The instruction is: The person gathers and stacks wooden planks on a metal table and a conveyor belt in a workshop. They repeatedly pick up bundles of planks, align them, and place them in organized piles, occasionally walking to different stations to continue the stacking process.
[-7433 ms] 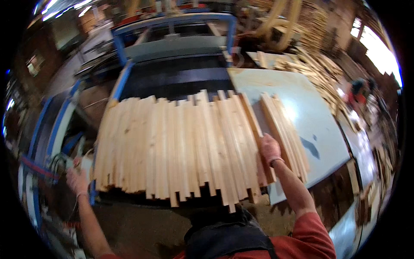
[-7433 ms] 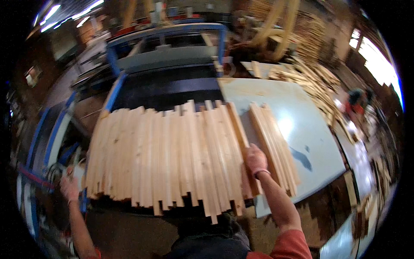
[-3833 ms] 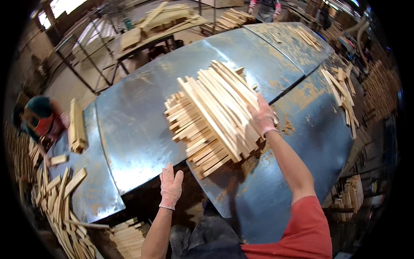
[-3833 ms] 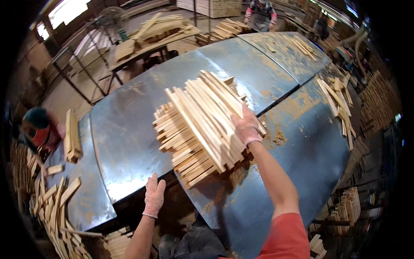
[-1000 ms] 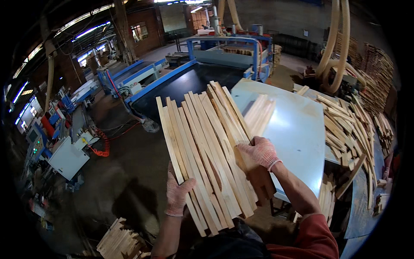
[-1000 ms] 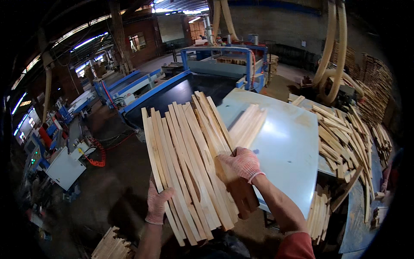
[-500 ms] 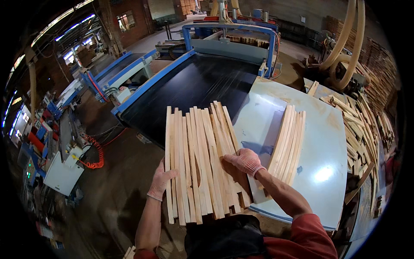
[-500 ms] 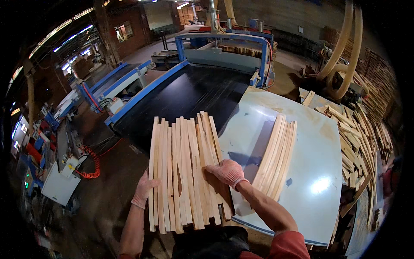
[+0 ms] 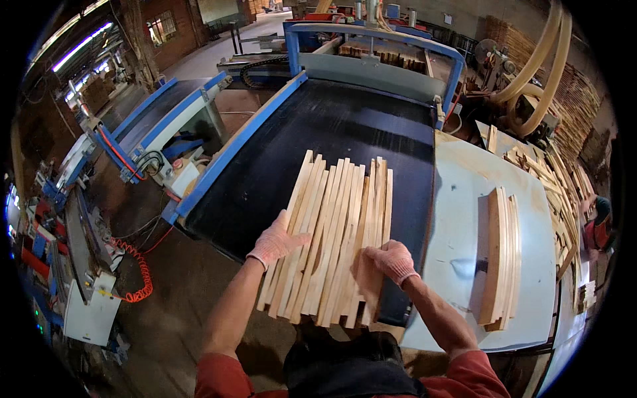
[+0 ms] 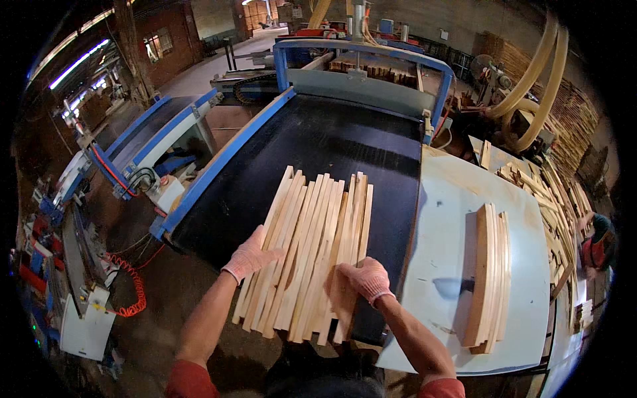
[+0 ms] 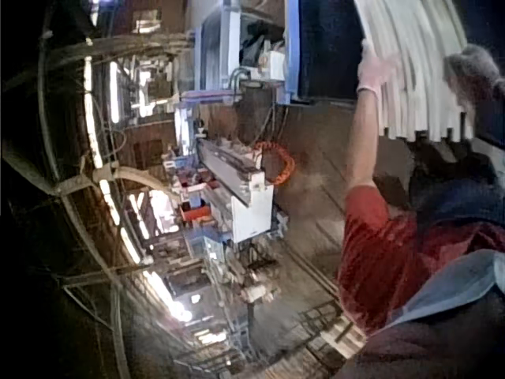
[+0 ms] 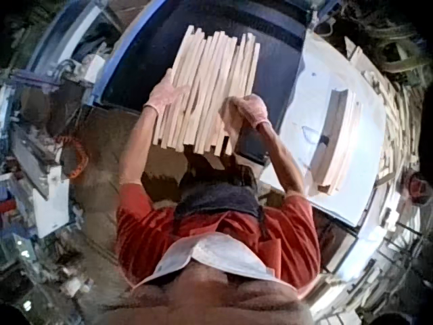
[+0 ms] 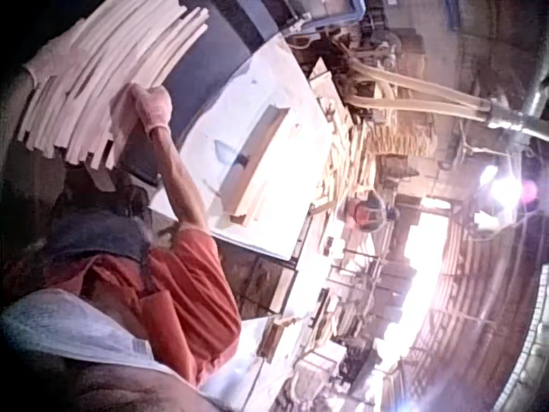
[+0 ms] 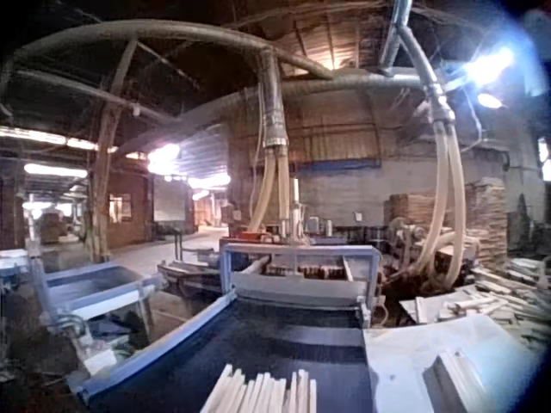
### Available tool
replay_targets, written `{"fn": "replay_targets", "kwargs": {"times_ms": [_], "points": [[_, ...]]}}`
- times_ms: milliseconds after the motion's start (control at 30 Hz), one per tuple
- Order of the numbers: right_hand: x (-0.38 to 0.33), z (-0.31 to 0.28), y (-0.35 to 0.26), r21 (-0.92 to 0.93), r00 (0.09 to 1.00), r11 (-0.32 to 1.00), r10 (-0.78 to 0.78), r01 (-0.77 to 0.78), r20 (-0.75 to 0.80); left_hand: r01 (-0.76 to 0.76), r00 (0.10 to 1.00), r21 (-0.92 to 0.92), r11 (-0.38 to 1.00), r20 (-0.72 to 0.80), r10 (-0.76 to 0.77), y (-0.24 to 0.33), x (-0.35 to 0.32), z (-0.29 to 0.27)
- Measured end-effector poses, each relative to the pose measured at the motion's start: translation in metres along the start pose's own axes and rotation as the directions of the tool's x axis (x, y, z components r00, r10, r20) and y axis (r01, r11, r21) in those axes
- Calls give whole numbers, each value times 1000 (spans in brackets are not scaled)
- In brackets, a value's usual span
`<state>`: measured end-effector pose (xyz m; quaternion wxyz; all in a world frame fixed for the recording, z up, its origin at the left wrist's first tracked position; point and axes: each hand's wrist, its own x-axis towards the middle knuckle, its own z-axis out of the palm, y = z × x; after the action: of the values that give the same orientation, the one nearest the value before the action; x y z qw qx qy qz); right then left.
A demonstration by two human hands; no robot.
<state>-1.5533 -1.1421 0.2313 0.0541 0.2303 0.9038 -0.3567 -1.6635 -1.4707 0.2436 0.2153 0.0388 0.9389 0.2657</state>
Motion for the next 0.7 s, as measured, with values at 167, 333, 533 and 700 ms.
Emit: {"fn": "replay_targets", "kwargs": {"times_ms": [167,333,533,700], "points": [[60,95,-110,89,963,994,-82,61,256,116,969,398,910,-247,-15,-80,79,-70],[83,181,-220,433,941,901,-161,16,299,161,951,524,836,-308,9,-146,128,-116],[83,244,-264,485,937,874,-149,-25,317,57,879,497,866,-436,193,-222,169,-152],[73,219,-201,642,790,745,-498,179,357,85,888,515,853,-428,170,-194,151,-163]]}}
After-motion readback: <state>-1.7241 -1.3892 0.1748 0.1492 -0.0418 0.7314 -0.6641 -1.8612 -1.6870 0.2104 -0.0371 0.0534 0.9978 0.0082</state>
